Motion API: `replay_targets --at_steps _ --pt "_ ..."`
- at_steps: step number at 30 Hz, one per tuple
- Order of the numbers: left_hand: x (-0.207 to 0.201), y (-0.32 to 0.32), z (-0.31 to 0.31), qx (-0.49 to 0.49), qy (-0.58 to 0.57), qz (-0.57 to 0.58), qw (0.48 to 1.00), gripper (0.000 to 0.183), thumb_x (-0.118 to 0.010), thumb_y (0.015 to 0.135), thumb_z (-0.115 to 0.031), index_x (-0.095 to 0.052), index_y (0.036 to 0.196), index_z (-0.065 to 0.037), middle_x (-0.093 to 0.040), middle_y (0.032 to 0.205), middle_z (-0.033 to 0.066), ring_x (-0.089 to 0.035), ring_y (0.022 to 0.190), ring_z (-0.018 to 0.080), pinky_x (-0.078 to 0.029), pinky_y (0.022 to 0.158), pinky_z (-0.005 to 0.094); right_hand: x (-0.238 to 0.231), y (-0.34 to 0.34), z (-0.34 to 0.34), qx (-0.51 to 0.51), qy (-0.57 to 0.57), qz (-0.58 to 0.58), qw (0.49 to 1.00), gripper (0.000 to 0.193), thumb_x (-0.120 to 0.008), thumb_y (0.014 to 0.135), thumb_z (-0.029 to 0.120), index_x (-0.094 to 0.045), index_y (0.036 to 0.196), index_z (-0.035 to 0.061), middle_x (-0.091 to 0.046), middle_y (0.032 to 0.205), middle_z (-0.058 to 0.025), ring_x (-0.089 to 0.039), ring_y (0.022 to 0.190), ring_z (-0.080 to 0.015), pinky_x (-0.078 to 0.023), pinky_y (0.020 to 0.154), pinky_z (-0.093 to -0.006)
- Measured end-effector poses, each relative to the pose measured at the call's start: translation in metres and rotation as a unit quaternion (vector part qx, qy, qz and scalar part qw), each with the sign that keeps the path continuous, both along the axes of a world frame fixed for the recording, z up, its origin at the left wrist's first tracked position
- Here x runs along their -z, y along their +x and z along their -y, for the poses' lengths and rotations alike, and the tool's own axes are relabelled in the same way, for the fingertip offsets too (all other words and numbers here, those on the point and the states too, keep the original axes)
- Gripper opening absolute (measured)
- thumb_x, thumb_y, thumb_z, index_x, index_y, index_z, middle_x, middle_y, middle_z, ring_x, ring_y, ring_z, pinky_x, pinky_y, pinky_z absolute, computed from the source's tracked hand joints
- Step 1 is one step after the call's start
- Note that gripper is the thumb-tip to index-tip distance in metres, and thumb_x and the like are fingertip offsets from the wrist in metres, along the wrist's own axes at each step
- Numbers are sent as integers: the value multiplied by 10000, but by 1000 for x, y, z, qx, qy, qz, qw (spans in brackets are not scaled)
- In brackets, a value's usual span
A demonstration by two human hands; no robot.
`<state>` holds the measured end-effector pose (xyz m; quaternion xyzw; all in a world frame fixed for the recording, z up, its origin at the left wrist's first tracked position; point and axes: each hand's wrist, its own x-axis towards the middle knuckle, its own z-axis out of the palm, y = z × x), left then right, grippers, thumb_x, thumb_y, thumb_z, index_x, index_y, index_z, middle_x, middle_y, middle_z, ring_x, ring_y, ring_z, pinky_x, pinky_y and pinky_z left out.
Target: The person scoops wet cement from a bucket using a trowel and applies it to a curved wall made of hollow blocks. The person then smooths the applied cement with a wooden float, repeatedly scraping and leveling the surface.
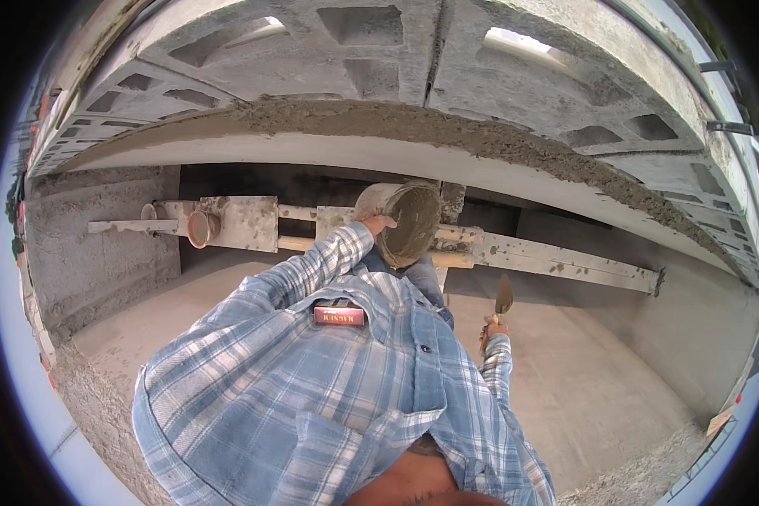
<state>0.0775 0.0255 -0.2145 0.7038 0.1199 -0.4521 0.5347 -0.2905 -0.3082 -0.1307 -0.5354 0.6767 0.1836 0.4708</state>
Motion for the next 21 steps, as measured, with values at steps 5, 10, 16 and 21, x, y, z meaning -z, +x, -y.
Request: replay_targets --at_steps 5,10,16,21 --pt "-66 -6 -43 -32 194 -56 979 647 -768 705 -402 -656 1245 -65 -619 1282 194 -573 1201 331 -439 1033 403 19 32 24 -117 63 -31 991 210 -685 845 199 -579 965 63 -558 635 -75 -551 483 -215 -462 424 -389" --pt "-60 -29 -136 14 264 -13 964 769 -747 741 -474 -555 1369 -74 -497 1435 195 -503 1293 353 -377 1107 404 59 87 63 -208 78 -39 974 229 -684 853 194 -554 997 72 -535 654 -75 -509 478 -216 -422 432 -382" --pt "-49 -84 -191 -448 265 -60 852 677 -793 707 -434 -652 1192 17 -664 1202 179 -642 1095 301 -490 943 377 -6 200 59 -255 31 -4 967 237 -699 854 196 -524 986 105 -515 659 -42 -466 461 -172 -381 413 -343" --pt "-11 -100 -250 -652 156 -105 734 457 -797 741 -265 -649 1125 -66 -686 938 64 -640 771 190 -518 651 357 -12 241 59 -252 30 33 967 188 -697 861 189 -538 929 116 -499 627 -25 -449 443 -154 -366 395 -332"
